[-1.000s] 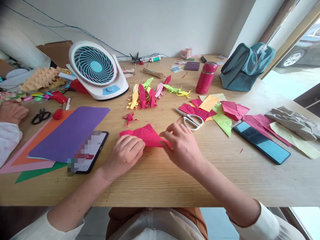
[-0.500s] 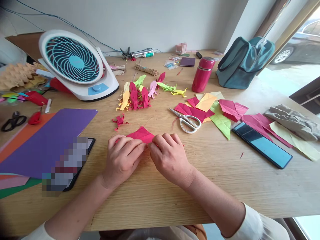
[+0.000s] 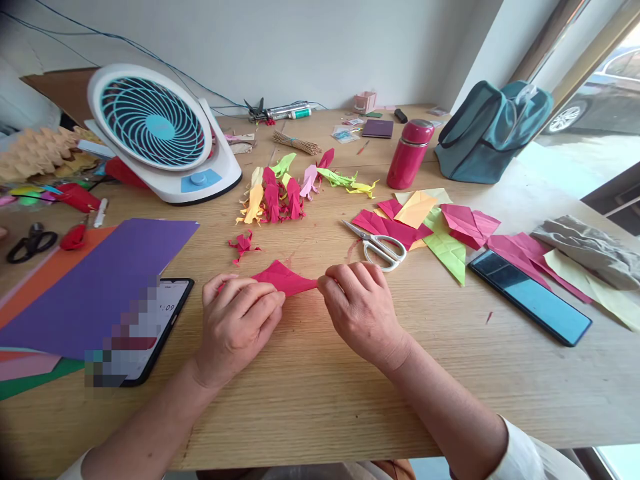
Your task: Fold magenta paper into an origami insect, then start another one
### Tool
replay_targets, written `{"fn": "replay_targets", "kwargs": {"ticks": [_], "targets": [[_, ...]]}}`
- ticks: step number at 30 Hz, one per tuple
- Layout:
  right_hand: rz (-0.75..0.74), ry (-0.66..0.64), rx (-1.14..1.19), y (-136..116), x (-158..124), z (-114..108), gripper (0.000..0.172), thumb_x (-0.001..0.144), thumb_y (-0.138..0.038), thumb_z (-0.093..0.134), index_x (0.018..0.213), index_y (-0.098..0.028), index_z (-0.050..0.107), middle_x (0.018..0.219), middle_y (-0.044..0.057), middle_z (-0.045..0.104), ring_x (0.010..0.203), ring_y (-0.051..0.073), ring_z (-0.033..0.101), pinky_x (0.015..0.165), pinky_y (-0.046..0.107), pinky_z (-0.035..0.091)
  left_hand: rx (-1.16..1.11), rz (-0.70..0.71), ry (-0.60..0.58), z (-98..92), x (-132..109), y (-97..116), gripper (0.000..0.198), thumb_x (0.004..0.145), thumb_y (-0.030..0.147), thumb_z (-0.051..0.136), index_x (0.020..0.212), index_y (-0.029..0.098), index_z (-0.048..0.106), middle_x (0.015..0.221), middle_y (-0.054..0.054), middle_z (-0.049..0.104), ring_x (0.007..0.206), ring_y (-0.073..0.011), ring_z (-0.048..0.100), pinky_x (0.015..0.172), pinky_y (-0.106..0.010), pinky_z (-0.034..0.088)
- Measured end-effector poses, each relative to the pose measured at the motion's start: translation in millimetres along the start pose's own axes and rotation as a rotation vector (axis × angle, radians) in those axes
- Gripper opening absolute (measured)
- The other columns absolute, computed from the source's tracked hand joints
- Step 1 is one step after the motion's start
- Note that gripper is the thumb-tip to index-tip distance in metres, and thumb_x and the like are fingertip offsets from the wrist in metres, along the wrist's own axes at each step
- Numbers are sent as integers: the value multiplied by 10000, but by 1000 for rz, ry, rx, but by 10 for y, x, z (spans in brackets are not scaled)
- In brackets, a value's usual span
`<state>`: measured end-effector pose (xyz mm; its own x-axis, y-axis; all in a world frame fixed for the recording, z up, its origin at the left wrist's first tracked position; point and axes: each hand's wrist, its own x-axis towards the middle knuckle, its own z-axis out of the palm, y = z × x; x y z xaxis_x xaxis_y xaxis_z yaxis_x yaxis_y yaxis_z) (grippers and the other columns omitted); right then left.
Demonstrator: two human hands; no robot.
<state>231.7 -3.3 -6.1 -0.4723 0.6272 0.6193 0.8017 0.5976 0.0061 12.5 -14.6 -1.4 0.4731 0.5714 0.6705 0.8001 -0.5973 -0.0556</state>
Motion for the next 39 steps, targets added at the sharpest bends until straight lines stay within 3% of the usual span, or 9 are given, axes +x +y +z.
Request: {"fn": "replay_targets", "kwargs": {"ticks": [11, 14, 17, 20, 23, 31, 39], "targets": [[117, 7, -122, 373, -39, -51, 70, 941, -163, 543, 928, -202, 600, 988, 62, 655, 856, 209, 553, 802, 354, 384, 17, -55, 4, -20, -44, -119, 142, 814, 85, 657, 848, 220, 629, 830, 15, 727, 807, -193, 619, 884, -432, 415], [218, 104, -99, 428, -51, -75, 63, 935, -166, 541, 916, -195, 594, 968, 83, 632, 857, 223, 559, 781, 361, 401, 25, -85, 3, 2, -45, -120, 133, 821, 90, 649, 848, 218, 630, 831, 14, 721, 810, -193, 613, 876, -424, 419], [178, 163, 69, 258, -34, -71, 76, 924, -165, 558, 990, -183, 592, 998, 101, 617, 900, 227, 569, 796, 360, 425, 13, -82, -20, 29, -44, -80, 126, 828, 89, 636, 840, 215, 628, 824, 17, 710, 810, -189, 607, 899, -428, 411], [13, 1, 159, -27, 4, -22, 112, 913, -182, 590, 1022, -198, 612, 1025, 87, 638, 888, 227, 552, 819, 378, 419, -8, -51, -53, 44, -39, -4, 103, 848, 109, 625, 850, 212, 628, 841, 14, 711, 831, -188, 608, 932, -434, 388], [-39, -25, 163, -202, 28, 37, 106, 918, -130, 573, 959, -203, 638, 978, 55, 664, 840, 201, 535, 830, 365, 400, -14, -29, -58, 36, -33, 70, 76, 871, 143, 620, 883, 216, 637, 843, 8, 716, 842, -189, 612, 949, -438, 366], [-43, 0, 176, -221, 8, 78, 120, 906, -98, 571, 907, -191, 646, 915, 45, 668, 806, 182, 516, 823, 351, 387, -9, -9, -37, 45, -29, 141, 67, 900, 166, 601, 900, 215, 646, 852, -7, 724, 856, -184, 609, 981, -440, 336], [-46, -2, 160, -200, -13, 82, 108, 889, -95, 587, 899, -191, 637, 942, 48, 681, 821, 191, 530, 865, 373, 405, 0, 10, -12, 72, -73, 82, 78, 875, 135, 618, 886, 207, 644, 839, 10, 726, 836, -174, 597, 1003, -441, 327]]}}
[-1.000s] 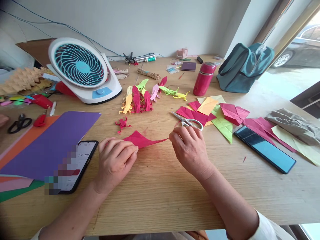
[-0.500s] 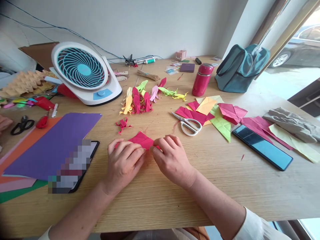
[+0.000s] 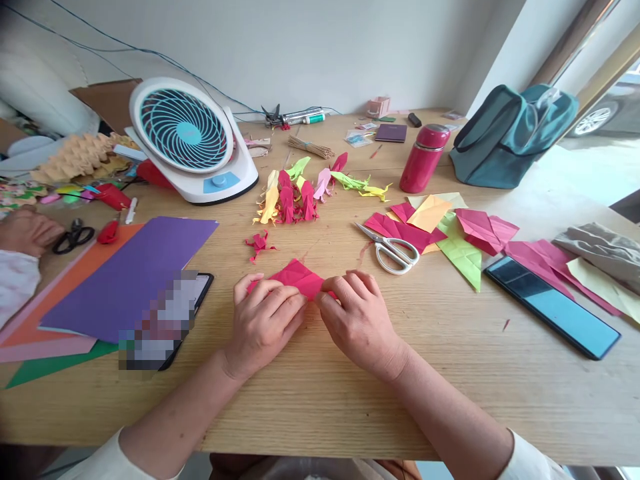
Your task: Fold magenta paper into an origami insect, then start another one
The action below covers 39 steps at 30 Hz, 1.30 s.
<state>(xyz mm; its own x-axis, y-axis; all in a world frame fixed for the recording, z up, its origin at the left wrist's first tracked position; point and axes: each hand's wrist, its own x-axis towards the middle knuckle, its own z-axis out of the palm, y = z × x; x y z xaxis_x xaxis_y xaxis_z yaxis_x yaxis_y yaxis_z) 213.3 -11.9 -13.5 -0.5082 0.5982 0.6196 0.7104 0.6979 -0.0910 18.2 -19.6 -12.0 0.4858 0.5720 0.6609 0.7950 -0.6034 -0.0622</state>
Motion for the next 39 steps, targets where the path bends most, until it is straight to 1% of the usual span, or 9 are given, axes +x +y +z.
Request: {"fn": "replay_targets", "kwargs": {"ticks": [5, 9, 13, 18, 22, 28, 34, 37, 39], "targets": [[6, 16, -9, 50, -8, -14, 123, 888, -94, 588, 908, -208, 629, 952, 44, 681, 840, 193, 546, 904, 389, 403, -6, -4, 28, -18, -11, -78, 112, 869, 136, 634, 923, 231, 661, 870, 21, 741, 833, -174, 609, 986, -454, 332], [16, 15, -13, 93, -23, -21, 131, 895, -96, 579, 919, -215, 628, 974, 47, 680, 867, 195, 554, 930, 399, 401, -9, 0, 23, -28, -11, -135, 122, 862, 120, 630, 901, 233, 656, 865, 22, 742, 832, -173, 617, 984, -454, 340], [57, 36, -39, 181, -50, -56, 118, 900, -105, 577, 902, -212, 625, 972, 51, 673, 864, 200, 546, 885, 383, 417, 10, -28, 30, -39, -4, -215, 120, 843, 101, 633, 840, 221, 631, 859, 17, 737, 847, -178, 616, 970, -440, 367], [85, 43, -46, 287, -81, -86, 116, 897, -108, 585, 901, -216, 626, 981, 49, 669, 893, 207, 561, 862, 379, 422, 19, -49, 16, -54, 8, -300, 128, 850, 92, 609, 839, 219, 617, 850, 16, 730, 814, -174, 603, 961, -434, 376], [86, 60, -33, 344, -97, -75, 107, 896, -109, 593, 906, -212, 619, 976, 46, 663, 871, 194, 575, 842, 370, 429, 19, -74, -1, -61, 9, -350, 114, 864, 109, 603, 849, 222, 608, 843, 12, 727, 798, -180, 588, 934, -423, 387], [87, 84, -33, 386, -92, -68, 118, 893, -97, 595, 908, -213, 618, 964, 48, 655, 868, 190, 587, 819, 360, 429, 23, -92, 9, -56, -1, -406, 100, 869, 122, 605, 870, 222, 609, 847, 4, 722, 801, -189, 585, 911, -417, 398], [91, 89, -15, 377, -91, -61, 122, 892, -99, 591, 905, -216, 622, 962, 50, 650, 866, 191, 580, 804, 352, 424, 21, -72, 25, -52, -13, -430, 152, 844, 72, 581, 832, 220, 612, 845, 6, 715, 793, -181, 585, 917, -418, 397], [89, 91, -15, 362, -92, -57, 121, 899, -101, 581, 916, -213, 626, 954, 52, 652, 847, 187, 571, 805, 351, 422, 13, -98, 33, -46, -26, -451, 132, 855, 99, 603, 873, 228, 625, 882, -11, 708, 823, -194, 583, 889, -411, 403], [92, 96, -25, 356, -91, -54, 116, 904, -102, 576, 914, -206, 627, 922, 51, 649, 817, 183, 566, 780, 343, 418, -9, -150, 46, -40, -35, -462, 133, 868, 144, 624, 972, 226, 633, 957, -48, 690, 883, -213, 590, 864, -404, 416]]}}
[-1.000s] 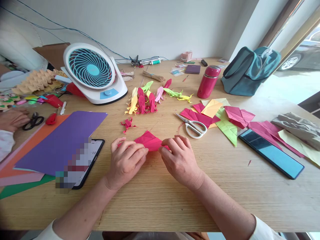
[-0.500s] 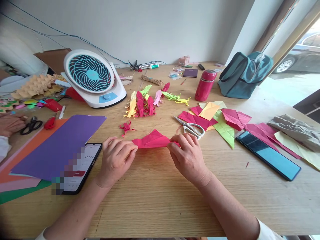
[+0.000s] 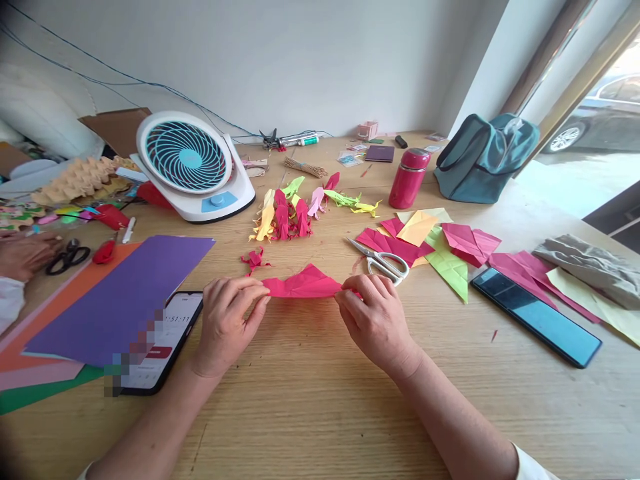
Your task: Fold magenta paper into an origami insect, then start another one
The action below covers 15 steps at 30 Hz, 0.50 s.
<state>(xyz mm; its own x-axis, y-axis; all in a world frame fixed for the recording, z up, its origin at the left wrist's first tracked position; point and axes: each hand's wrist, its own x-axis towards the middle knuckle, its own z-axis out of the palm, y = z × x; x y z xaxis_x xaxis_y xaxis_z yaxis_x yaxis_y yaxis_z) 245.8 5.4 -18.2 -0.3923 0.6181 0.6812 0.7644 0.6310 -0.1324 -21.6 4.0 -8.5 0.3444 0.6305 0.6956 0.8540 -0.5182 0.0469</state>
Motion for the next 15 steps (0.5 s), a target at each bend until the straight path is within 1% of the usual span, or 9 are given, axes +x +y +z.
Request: {"fn": "replay_targets", "kwargs": {"ticks": [2, 4, 6, 9, 12, 15], "targets": [[2, 8, -11, -6, 1, 3, 106, 909, -108, 574, 905, -200, 627, 885, 48, 643, 788, 179, 561, 750, 334, 411, -10, -44, 19, 1, -5, 5, 223, 869, 185, 645, 1090, 212, 621, 1038, -91, 664, 951, -237, 590, 852, -405, 431], [-5, 14, -13, -22, 1, 4, 95, 912, -116, 577, 899, -197, 625, 861, 44, 641, 763, 174, 551, 732, 329, 403, -1, -38, 16, -1, -8, 33, 293, 859, 212, 671, 1148, 210, 618, 1097, -110, 658, 1000, -257, 580, 876, -425, 432], [-18, 13, -6, -55, 4, 3, 93, 913, -117, 581, 895, -197, 624, 851, 40, 644, 751, 169, 541, 728, 326, 393, 1, 9, -19, -3, -11, 79, 251, 847, 221, 693, 1094, 236, 652, 1104, -86, 681, 1021, -264, 566, 911, -447, 415], [-53, -11, 20, -122, 12, 3, 98, 911, -107, 582, 892, -194, 624, 841, 38, 651, 739, 161, 527, 721, 322, 379, -26, 76, -46, 5, -16, 138, 114, 847, 176, 695, 927, 256, 680, 996, -15, 731, 964, -232, 571, 922, -440, 387], [-74, -31, 19, -143, 14, 11, 93, 913, -108, 587, 890, -188, 629, 829, 36, 655, 739, 159, 526, 723, 321, 371, -40, 77, -18, 18, -18, 138, 118, 853, 126, 680, 872, 243, 672, 888, 17, 743, 882, -201, 579, 871, -413, 381], [-51, -39, -22, -72, 5, 28, 101, 920, -117, 582, 869, -190, 631, 825, 32, 652, 749, 162, 537, 731, 321, 374, -23, 57, 7, 15, -11, 98, 122, 847, 119, 684, 860, 240, 676, 870, 18, 746, 874, -203, 578, 848, -406, 378]]}}
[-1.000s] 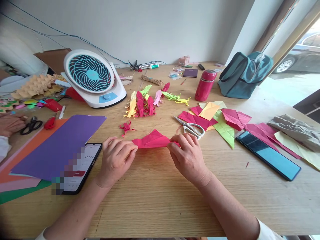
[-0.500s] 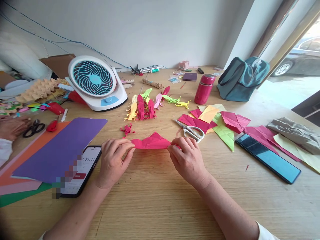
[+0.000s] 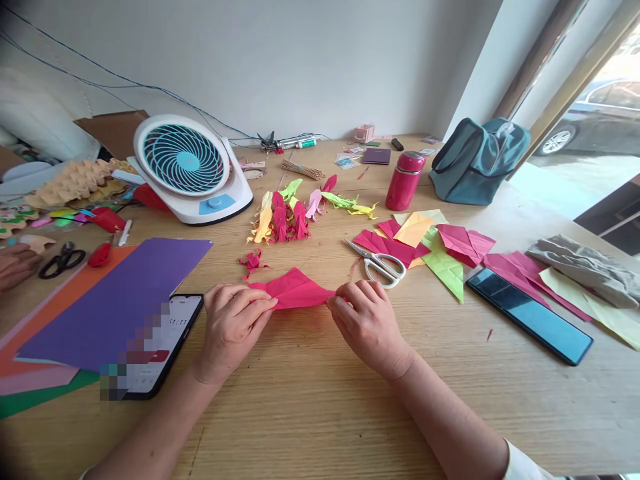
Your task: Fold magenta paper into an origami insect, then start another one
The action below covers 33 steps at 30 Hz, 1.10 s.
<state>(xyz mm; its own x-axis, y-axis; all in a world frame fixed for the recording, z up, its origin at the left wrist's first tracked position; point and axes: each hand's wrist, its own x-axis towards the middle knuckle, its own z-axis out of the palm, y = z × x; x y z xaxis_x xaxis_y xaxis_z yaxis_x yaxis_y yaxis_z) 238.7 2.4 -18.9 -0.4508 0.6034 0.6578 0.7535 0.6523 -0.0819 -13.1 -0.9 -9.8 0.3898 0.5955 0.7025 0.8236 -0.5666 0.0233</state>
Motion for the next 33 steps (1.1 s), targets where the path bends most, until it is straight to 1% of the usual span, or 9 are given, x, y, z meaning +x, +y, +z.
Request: {"fn": "replay_targets", "kwargs": {"ticks": [7, 11, 18, 20, 22, 26, 27, 30, 33], "targets": [[96, -16, -132, 261, -22, 22, 136, 939, -165, 554, 826, -186, 626, 839, 45, 643, 828, 193, 591, 754, 319, 407, 56, -36, -58, -23, 23, -13, 89, 860, 134, 650, 841, 221, 651, 906, 10, 749, 904, -223, 584, 902, -434, 377], [165, -13, -213, 340, -39, 20, 135, 939, -175, 547, 838, -192, 635, 871, 62, 646, 887, 212, 602, 770, 317, 421, 47, -28, -113, -1, 15, 13, 111, 882, 116, 603, 842, 219, 617, 856, 33, 736, 886, -201, 615, 960, -451, 356], [270, -11, -234, 524, -106, 4, 118, 946, -226, 547, 862, -194, 624, 884, 57, 626, 785, 193, 596, 671, 296, 422, 74, -45, -110, 3, 8, 0, 118, 877, 102, 569, 820, 204, 587, 797, 25, 709, 839, -186, 618, 977, -442, 360], [304, 53, -205, 481, -94, -12, 98, 950, -218, 537, 912, -194, 623, 925, 67, 623, 783, 190, 592, 671, 297, 427, 82, -41, -117, -4, 8, -3, 125, 871, 92, 564, 811, 200, 584, 794, 20, 705, 824, -182, 609, 971, -435, 363], [275, 101, -142, 325, -64, 0, 106, 948, -236, 552, 1011, -181, 618, 996, 91, 618, 798, 192, 589, 701, 309, 441, 79, -22, -119, -7, 3, 21, 129, 878, 95, 557, 808, 198, 589, 798, 16, 706, 805, -176, 598, 961, -429, 363], [-32, -85, -12, -147, 9, 113, 277, 930, -260, 597, 1193, -174, 591, 988, 94, 627, 805, 209, 575, 725, 349, 428, 64, 55, -111, -10, -26, 180, 115, 903, 118, 559, 851, 198, 623, 822, 6, 717, 795, -173, 589, 946, -427, 356], [-77, -132, -19, -235, 22, 143, 244, 934, -227, 583, 1173, -183, 605, 984, 88, 632, 795, 207, 569, 703, 348, 414, 53, 83, -111, -16, -36, 228, 112, 903, 115, 563, 866, 198, 628, 831, 5, 719, 797, -171, 589, 949, -426, 355], [-136, -122, -43, -311, 38, 180, 139, 933, -133, 528, 953, -184, 657, 833, 56, 620, 688, 188, 523, 622, 343, 365, -4, 167, -59, -55, -63, 298, 100, 895, 171, 616, 986, 205, 642, 935, -17, 728, 850, -180, 599, 981, -436, 354], [-36, -7, -8, -190, 36, 111, 143, 921, -107, 537, 956, -168, 663, 838, 67, 627, 722, 187, 551, 664, 344, 407, -119, 117, 143, -98, -66, 188, 376, 896, 405, 619, 1217, 213, 592, 1155, -106, 665, 1027, -246, 584, 1004, -469, 383]]}}
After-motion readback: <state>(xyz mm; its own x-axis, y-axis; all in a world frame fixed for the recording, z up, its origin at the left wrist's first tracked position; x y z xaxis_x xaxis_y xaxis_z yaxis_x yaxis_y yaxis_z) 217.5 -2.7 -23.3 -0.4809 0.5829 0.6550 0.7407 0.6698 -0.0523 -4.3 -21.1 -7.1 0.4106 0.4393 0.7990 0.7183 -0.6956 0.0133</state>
